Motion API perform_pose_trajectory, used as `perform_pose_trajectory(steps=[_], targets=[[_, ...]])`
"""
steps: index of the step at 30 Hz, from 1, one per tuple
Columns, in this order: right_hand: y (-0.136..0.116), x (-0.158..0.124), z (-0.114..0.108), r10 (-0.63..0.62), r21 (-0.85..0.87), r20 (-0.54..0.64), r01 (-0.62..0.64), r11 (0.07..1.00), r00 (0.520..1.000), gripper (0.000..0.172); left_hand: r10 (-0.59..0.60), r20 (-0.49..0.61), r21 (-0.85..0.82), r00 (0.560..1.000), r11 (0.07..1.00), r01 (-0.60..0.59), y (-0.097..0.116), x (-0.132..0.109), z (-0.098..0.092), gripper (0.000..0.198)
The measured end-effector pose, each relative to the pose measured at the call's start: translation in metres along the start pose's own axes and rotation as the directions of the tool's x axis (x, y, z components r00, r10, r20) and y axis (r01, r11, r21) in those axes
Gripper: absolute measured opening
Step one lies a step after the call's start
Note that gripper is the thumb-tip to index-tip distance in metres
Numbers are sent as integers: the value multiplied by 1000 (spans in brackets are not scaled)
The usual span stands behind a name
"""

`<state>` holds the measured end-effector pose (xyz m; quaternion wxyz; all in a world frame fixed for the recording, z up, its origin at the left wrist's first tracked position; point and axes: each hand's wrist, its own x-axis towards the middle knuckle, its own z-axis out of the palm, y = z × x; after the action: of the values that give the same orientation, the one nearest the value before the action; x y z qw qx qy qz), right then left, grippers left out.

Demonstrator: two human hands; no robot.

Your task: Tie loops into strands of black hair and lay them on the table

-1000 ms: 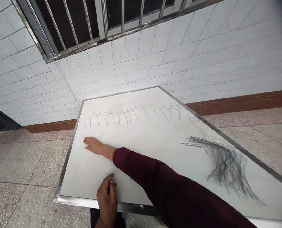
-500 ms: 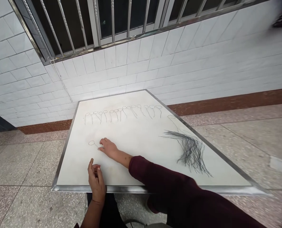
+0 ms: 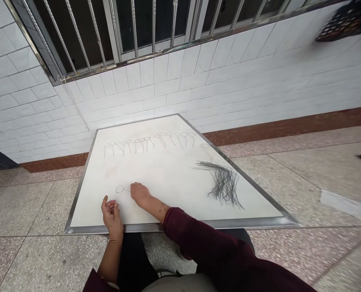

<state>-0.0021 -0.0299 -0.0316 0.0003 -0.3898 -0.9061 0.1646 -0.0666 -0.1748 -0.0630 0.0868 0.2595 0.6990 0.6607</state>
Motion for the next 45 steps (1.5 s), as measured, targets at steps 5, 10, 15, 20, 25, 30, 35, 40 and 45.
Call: perform_pose_trajectory(steps=[5, 10, 15, 20, 25, 30, 35, 40, 45], targets=[[4, -22, -4, -8, -19, 2, 8, 1000, 1000, 30, -9, 40, -3, 999, 1000, 9, 0, 2, -1, 58], [11, -39, -5, -13, -42, 3, 13, 999, 1000, 27, -62, 55, -31, 997, 997, 64, -2, 0, -1, 56], [7, -37, -2, 14, -70, 30, -12, 997, 999, 30, -127, 96, -69, 987, 989, 134, -2, -6, -3, 54], [10, -45, 0, 0, -65, 2, 1, 998, 1000, 30, -199, 107, -147, 974, 966, 214, 6, -9, -6, 53], [17, -66, 0, -44, -39, -99, 40, 998, 994, 21, -295, 104, -242, 950, 919, 312, 17, -8, -3, 55], [13, -88, 0, -146, -16, -210, 146, 989, 967, 15, -346, 168, -351, 923, 854, 384, 34, -13, 13, 58], [11, -107, 0, -224, 47, -276, 246, 968, 935, 12, -344, 201, -420, 917, 815, 398, 54, -24, 21, 46], [22, -127, -2, -231, 341, -358, 357, 870, 905, 21, -326, 315, -405, 891, 803, 437, 77, -39, 13, 52], [35, -149, -12, -210, 786, -349, 408, 464, 913, 34, -246, 442, -308, 863, 862, 403, 96, -58, 7, 55]])
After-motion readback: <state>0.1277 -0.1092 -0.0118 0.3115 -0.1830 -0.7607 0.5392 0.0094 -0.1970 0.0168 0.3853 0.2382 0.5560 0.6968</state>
